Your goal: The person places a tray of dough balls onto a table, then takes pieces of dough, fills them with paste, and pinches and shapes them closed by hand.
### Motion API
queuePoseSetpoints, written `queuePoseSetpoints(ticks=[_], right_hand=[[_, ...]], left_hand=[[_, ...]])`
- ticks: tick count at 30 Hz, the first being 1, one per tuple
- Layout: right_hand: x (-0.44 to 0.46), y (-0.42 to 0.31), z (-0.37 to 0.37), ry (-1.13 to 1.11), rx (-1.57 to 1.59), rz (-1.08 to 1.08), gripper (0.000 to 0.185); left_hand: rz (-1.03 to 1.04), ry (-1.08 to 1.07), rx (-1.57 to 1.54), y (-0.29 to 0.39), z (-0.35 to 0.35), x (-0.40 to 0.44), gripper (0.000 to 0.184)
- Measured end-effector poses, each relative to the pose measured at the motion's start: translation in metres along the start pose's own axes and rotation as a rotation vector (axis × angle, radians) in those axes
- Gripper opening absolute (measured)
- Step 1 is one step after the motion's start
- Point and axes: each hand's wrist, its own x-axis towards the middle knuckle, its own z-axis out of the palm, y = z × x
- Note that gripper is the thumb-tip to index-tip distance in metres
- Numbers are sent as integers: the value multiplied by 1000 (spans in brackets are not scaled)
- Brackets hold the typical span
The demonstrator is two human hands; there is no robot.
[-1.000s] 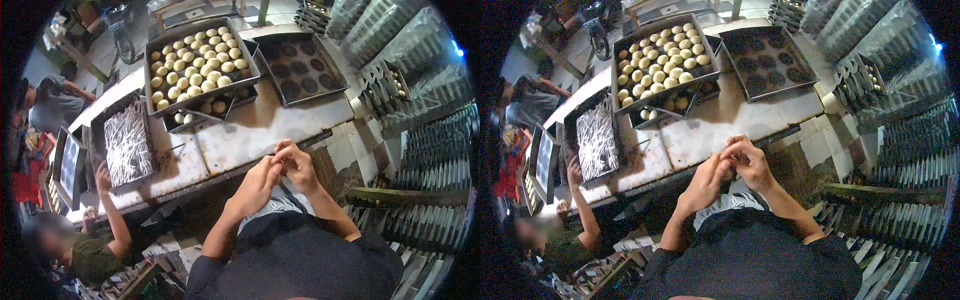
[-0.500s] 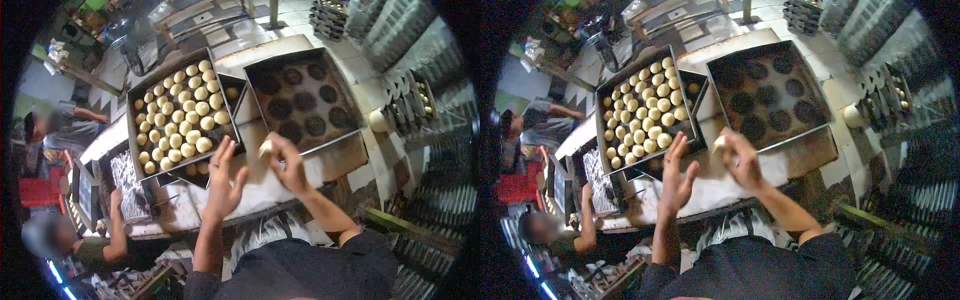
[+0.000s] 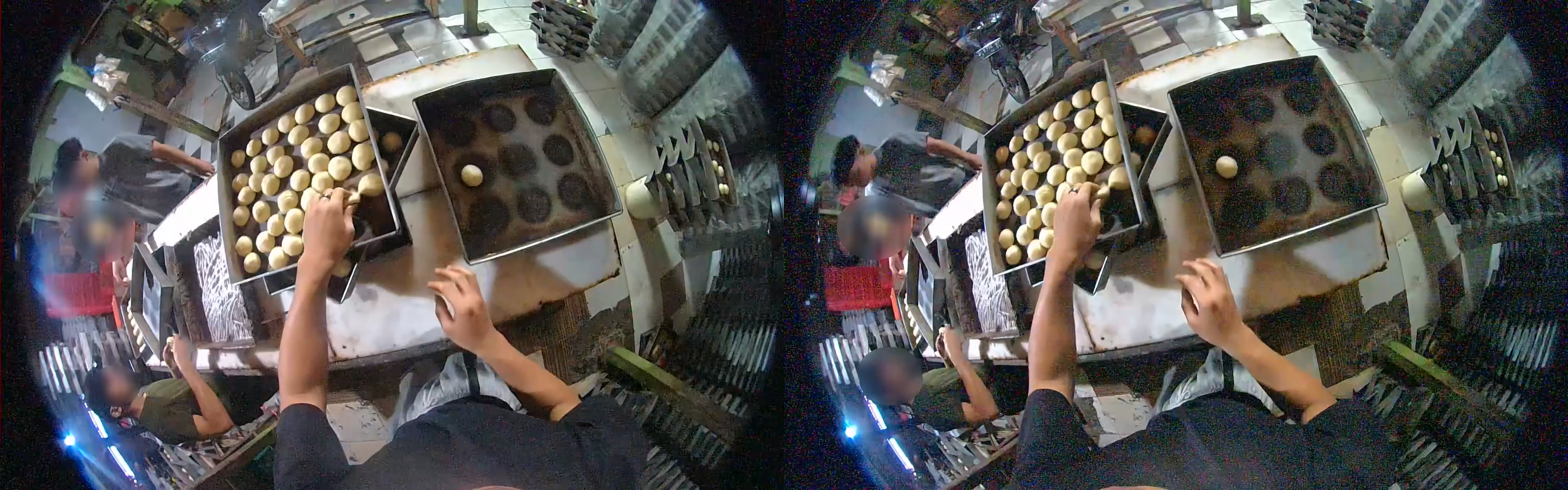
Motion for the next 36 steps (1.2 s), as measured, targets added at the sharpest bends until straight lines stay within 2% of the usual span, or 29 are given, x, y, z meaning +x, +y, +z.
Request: queuePoseSetpoints(ticks=[1, 2, 4, 5, 6, 7, 8, 9, 10, 11, 12, 14, 15, 16, 17, 18, 20, 22, 24, 25, 26, 27, 28, 29, 30, 32, 33, 35, 36], right_hand=[[-12, -6, 4, 1, -1, -6, 31], [-25, -10, 6, -34, 35, -4, 30], [-49, -21, 11, -63, 66, -5, 28], [-56, -25, 12, -89, 30, -18, 26], [-61, -33, 15, -120, -4, -37, 24], [-61, -50, 15, -104, -29, -90, 21], [-66, -66, 24, -114, -25, -112, 21], [-71, -83, 34, -78, 14, -146, 20], [-78, -101, 42, -50, 54, -180, 19], [-84, -126, 53, -43, 91, -219, 17], [-91, -154, 65, -71, 95, -246, 17], [-113, -209, 96, -73, 230, -355, 14], [-119, -225, 118, -88, 265, -501, 16], [-123, -234, 142, -82, 219, -634, 20], [-120, -238, 161, -114, 208, -671, 22], [-119, -240, 179, -141, 193, -707, 23], [-123, -233, 221, -173, 211, -725, 22], [-120, -240, 241, -281, 284, -755, 26], [-113, -248, 253, -375, 238, -824, 22], [-99, -244, 267, -395, 244, -808, 18], [-84, -236, 285, -420, 253, -787, 16], [-61, -229, 298, -421, 288, -733, 18], [-43, -223, 316, -370, 138, -534, 28], [-26, -202, 346, -258, 61, -417, 37], [-10, -197, 357, -236, -134, -315, 43], [19, -179, 376, -206, -288, -330, 36], [29, -167, 386, -229, -275, -346, 36], [32, -149, 404, -475, -23, -241, 29], [29, -160, 402, -489, -15, -228, 29]], left_hand=[[-2, 33, -299, -2, -11, -14, 19], [15, 102, -448, -11, -19, -34, 20], [-35, 217, -526, -9, -56, -95, 19], [-119, 232, -729, -6, -72, -130, 22], [-80, 283, -738, -12, -78, -167, 27], [-209, 212, -952, -26, -69, -209, 33], [-427, 50, -1024, -34, -68, -252, 33], [-490, 43, -1128, -51, -41, -299, 34], [-669, 51, -1424, -36, -37, -338, 33], [-624, 14, -1456, -43, -12, -378, 31], [-696, -29, -1397, -30, -19, -404, 30], [-608, 39, -1360, -15, -37, -437, 24], [-573, 71, -1380, -20, -37, -448, 22], [-534, 102, -1398, -26, -37, -457, 21], [-548, 118, -1232, -30, -38, -467, 24], [-554, 132, -1237, -39, -44, -473, 24], [-606, 227, -1480, -60, -54, -474, 25], [-632, 215, -1484, -83, -63, -490, 26], [-686, 238, -1566, -101, -61, -505, 29], [-769, 383, -1664, -103, -63, -507, 30], [-777, 412, -1657, -111, -62, -510, 30], [-855, 578, -1753, -122, -59, -515, 28], [-931, 753, -1841, -134, -54, -522, 27], [-908, 860, -1866, -150, -39, -533, 28], [-931, 888, -1814, -158, -40, -543, 30], [-1020, 865, -1757, -169, -46, -560, 30], [-1079, 857, -1725, -169, -53, -564, 30], [-1184, 842, -1614, -170, -58, -573, 31], [-1206, 837, -1602, -170, -58, -570, 31]])
